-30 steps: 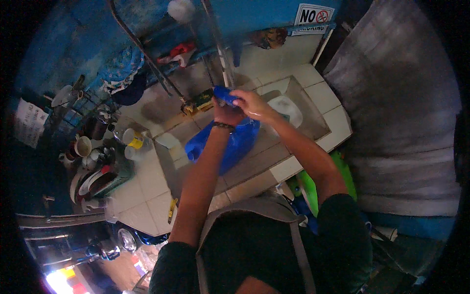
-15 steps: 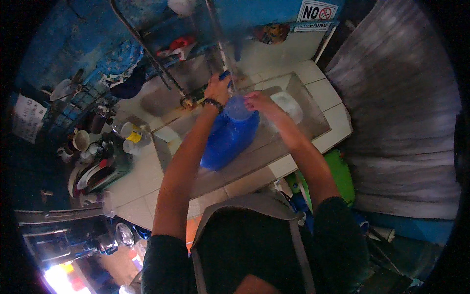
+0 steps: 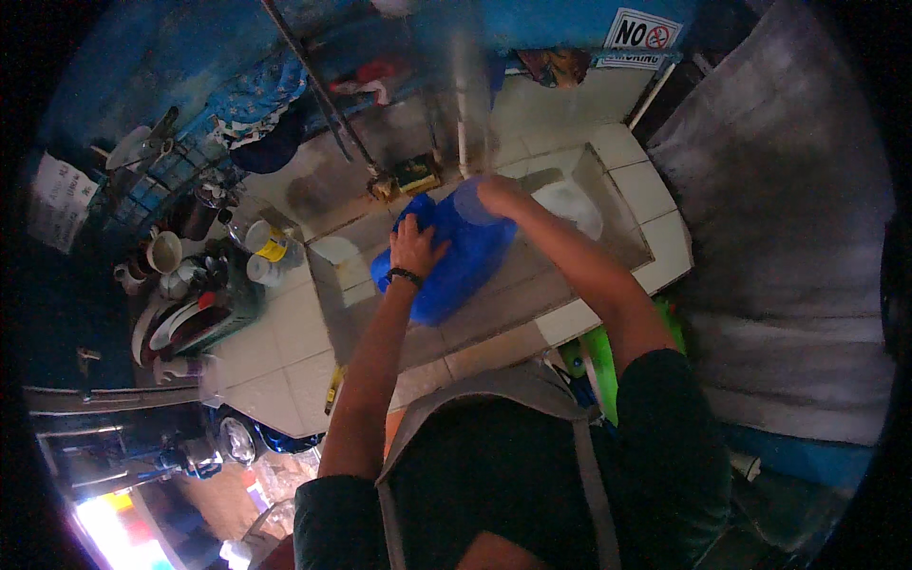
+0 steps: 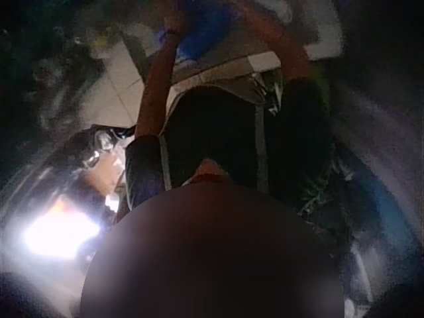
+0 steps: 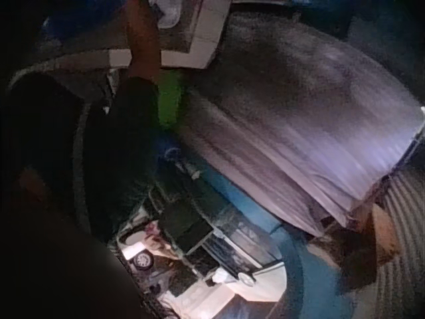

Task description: The person fills a blue plastic container with water from a tap, then scrubs its exterior with a sponge. They rinse the container and repeat the process with a green plastic container, scrubbing and rinsing it as well.

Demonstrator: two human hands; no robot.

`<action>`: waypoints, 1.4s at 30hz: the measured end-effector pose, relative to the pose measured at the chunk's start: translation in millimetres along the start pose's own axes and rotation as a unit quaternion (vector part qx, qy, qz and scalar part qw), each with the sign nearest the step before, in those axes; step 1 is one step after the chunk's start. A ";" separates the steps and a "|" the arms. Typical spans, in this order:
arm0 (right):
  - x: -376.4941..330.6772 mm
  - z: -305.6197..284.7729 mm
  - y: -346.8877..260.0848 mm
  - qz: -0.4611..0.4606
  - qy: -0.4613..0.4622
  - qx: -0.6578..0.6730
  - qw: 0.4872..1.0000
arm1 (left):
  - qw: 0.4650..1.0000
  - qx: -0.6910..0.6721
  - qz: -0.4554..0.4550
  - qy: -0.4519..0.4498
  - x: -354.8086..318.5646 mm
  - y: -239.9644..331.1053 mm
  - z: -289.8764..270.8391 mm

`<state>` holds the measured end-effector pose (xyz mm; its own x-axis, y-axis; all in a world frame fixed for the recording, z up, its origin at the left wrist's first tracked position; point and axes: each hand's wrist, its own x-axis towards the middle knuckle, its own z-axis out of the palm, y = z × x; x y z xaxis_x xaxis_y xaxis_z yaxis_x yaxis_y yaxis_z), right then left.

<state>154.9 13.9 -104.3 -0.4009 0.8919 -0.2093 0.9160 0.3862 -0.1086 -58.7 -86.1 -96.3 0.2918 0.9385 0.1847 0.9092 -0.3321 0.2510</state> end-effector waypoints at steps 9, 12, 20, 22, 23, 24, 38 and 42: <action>5.4 -39.2 -20.7 0.088 0.024 0.124 0.988 | 0.998 -0.013 0.035 0.041 -5.9 -6.1 2.2; -1.0 -34.4 -19.1 0.025 0.022 0.049 0.998 | 0.999 -0.020 0.036 0.028 -5.2 -8.2 2.0; -18.5 -25.0 -21.1 -0.115 -0.060 0.165 0.978 | 0.996 -0.041 0.062 0.055 -6.4 -4.5 -5.1; -15.4 -32.4 -18.7 -0.130 -0.104 0.160 0.973 | 0.996 -0.049 0.069 0.042 -6.8 -3.4 -8.9; -13.3 -35.2 -16.7 -0.118 -0.135 0.188 0.966 | 0.995 -0.055 0.076 0.035 -7.3 -2.8 -10.5; -11.0 -37.0 -14.3 -0.102 -0.166 0.210 0.958 | 0.994 -0.062 0.081 0.027 -7.7 -2.2 -11.9; 6.4 -102.0 -6.3 -0.122 -0.276 0.171 0.938 | 0.994 -0.083 0.060 0.031 -5.9 -4.1 -1.1; -1.8 -142.8 -12.6 -0.128 -0.202 0.063 0.969 | 0.991 -0.107 0.020 0.078 -2.7 -1.7 0.7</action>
<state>146.3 41.0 36.2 -0.6116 0.5956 -0.5207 0.7865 0.5287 -0.3192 -60.9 -88.0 -97.9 0.2617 0.9034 0.3398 0.8094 -0.3972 0.4325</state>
